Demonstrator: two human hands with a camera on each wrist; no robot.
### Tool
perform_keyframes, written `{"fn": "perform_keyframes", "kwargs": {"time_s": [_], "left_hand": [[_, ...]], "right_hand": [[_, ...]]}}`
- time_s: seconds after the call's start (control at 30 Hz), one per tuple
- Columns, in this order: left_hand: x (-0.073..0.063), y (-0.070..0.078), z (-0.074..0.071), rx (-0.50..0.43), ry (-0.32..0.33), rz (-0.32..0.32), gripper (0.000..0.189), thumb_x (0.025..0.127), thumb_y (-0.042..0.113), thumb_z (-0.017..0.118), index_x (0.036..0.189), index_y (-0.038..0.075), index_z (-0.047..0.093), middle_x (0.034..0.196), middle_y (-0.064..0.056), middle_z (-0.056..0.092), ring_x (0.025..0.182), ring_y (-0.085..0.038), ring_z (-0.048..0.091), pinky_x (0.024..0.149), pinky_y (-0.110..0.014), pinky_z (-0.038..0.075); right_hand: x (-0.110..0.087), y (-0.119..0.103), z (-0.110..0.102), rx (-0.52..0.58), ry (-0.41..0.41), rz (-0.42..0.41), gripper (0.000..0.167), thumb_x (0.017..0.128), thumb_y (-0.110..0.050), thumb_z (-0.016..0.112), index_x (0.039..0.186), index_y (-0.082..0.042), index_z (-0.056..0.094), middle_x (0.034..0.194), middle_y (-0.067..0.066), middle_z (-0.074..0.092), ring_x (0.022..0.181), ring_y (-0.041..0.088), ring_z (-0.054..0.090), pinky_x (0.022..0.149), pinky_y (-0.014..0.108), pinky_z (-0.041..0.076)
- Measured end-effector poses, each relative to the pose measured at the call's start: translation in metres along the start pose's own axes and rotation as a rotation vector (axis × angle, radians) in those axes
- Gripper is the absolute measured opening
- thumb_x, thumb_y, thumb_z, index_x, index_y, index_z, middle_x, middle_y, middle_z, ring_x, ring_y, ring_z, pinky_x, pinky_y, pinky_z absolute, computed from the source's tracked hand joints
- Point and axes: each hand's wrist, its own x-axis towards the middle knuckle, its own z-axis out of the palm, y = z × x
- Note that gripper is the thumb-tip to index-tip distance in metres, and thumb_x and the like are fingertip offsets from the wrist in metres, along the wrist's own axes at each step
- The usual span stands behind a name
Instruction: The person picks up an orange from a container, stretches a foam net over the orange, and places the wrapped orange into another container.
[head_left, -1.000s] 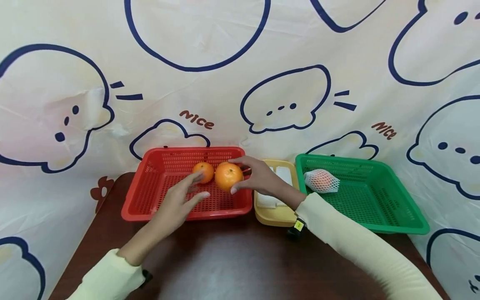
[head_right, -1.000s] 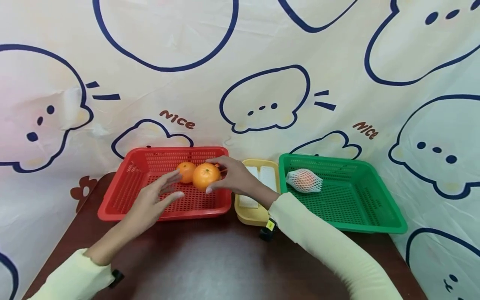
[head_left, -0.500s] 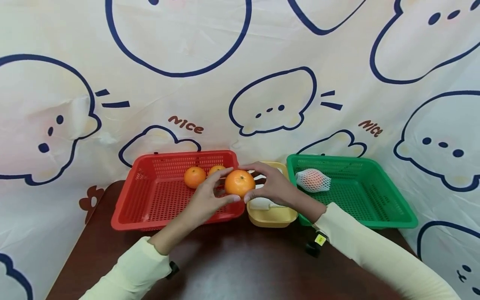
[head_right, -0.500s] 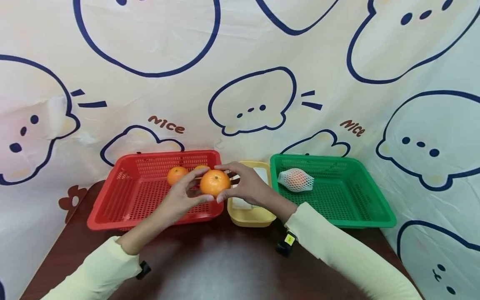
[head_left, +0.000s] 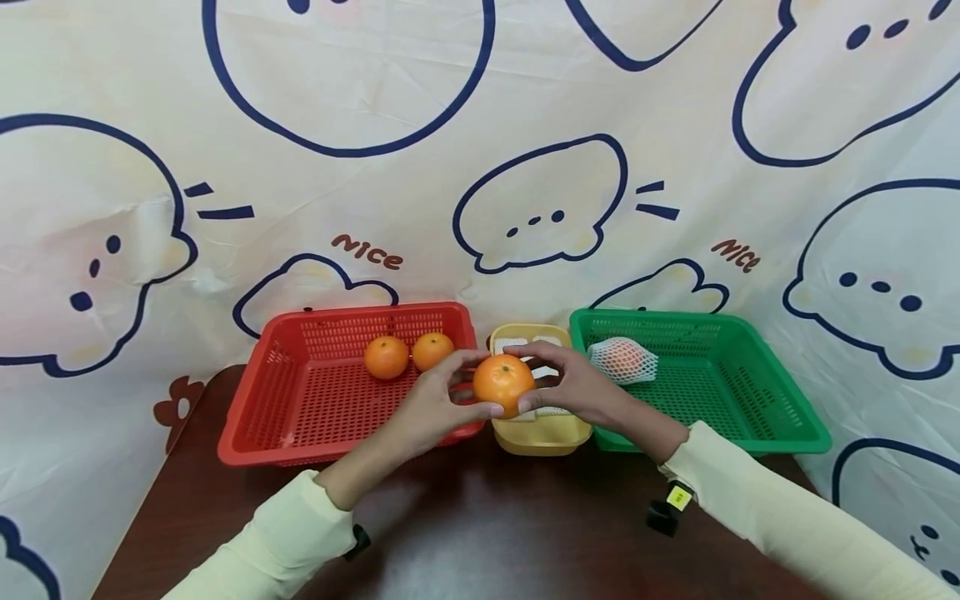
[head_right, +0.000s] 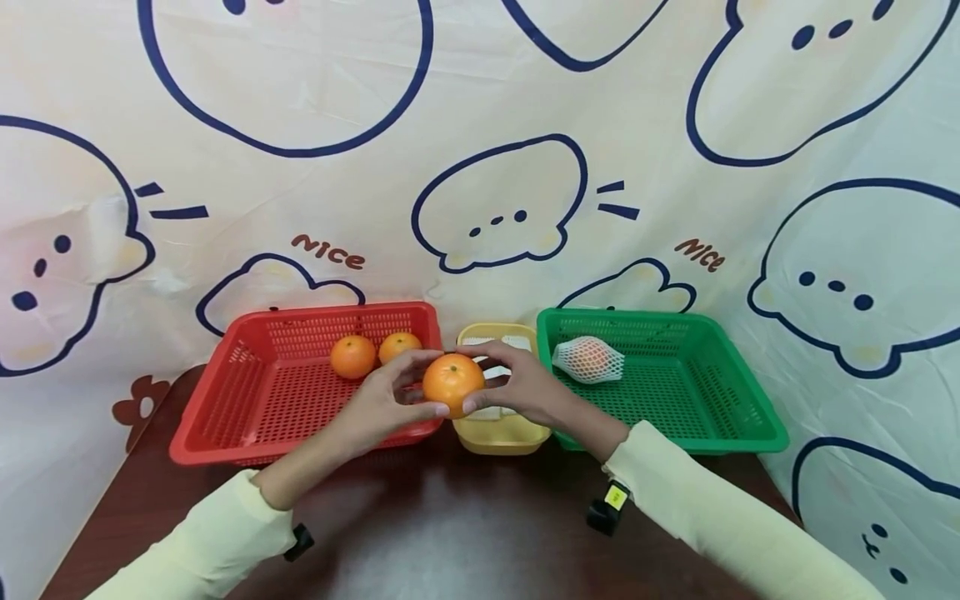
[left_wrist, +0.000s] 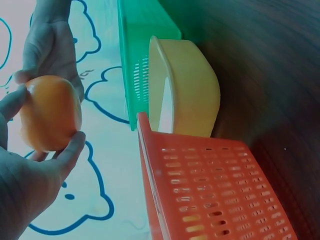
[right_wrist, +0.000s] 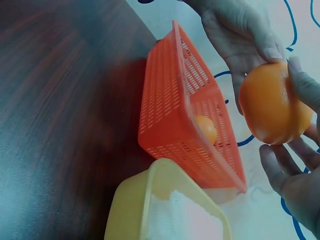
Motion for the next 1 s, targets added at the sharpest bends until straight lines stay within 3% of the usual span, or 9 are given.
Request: {"fn": "perform_keyframes", "kwargs": {"time_s": [0.2,0.47,0.8,1.0], "left_hand": [[0.001,-0.001,0.006,-0.029,-0.032,-0.006,0.069,0.083,0.028,0.087,0.143,0.021,0.055,0.145,0.000,0.057,0.128,-0.025,0.061,0.105,-0.042,0.055],[-0.005,-0.007,0.020,0.030,-0.075,-0.024,0.069,0.083,0.029,0.087,0.143,0.018,0.054,0.142,-0.002,0.060,0.126,-0.025,0.062,0.103,-0.042,0.056],[-0.019,-0.025,0.036,0.101,-0.125,0.002,0.067,0.082,0.031,0.088,0.138,0.014,0.056,0.130,-0.005,0.066,0.111,-0.019,0.067,0.097,-0.037,0.058],[-0.027,-0.033,0.046,0.112,-0.146,0.016,0.067,0.081,0.025,0.089,0.137,0.009,0.056,0.129,-0.007,0.065,0.111,-0.017,0.066,0.095,-0.032,0.058]], "right_hand": [[-0.009,0.007,-0.004,0.039,0.000,0.013,0.068,0.085,-0.036,0.084,0.146,-0.022,0.057,0.145,0.005,0.056,0.131,0.032,0.051,0.097,0.039,0.059],[-0.027,0.019,0.000,0.084,-0.032,0.005,0.072,0.085,-0.029,0.086,0.147,-0.012,0.054,0.145,0.009,0.056,0.129,0.032,0.051,0.100,0.037,0.057],[-0.045,0.041,0.014,0.151,-0.080,0.079,0.068,0.084,-0.028,0.086,0.144,-0.016,0.057,0.145,0.008,0.054,0.127,0.031,0.051,0.100,0.032,0.057],[-0.054,0.054,0.023,0.161,-0.100,0.029,0.063,0.084,-0.025,0.086,0.141,-0.014,0.059,0.145,0.012,0.053,0.126,0.033,0.052,0.098,0.028,0.057]]}}
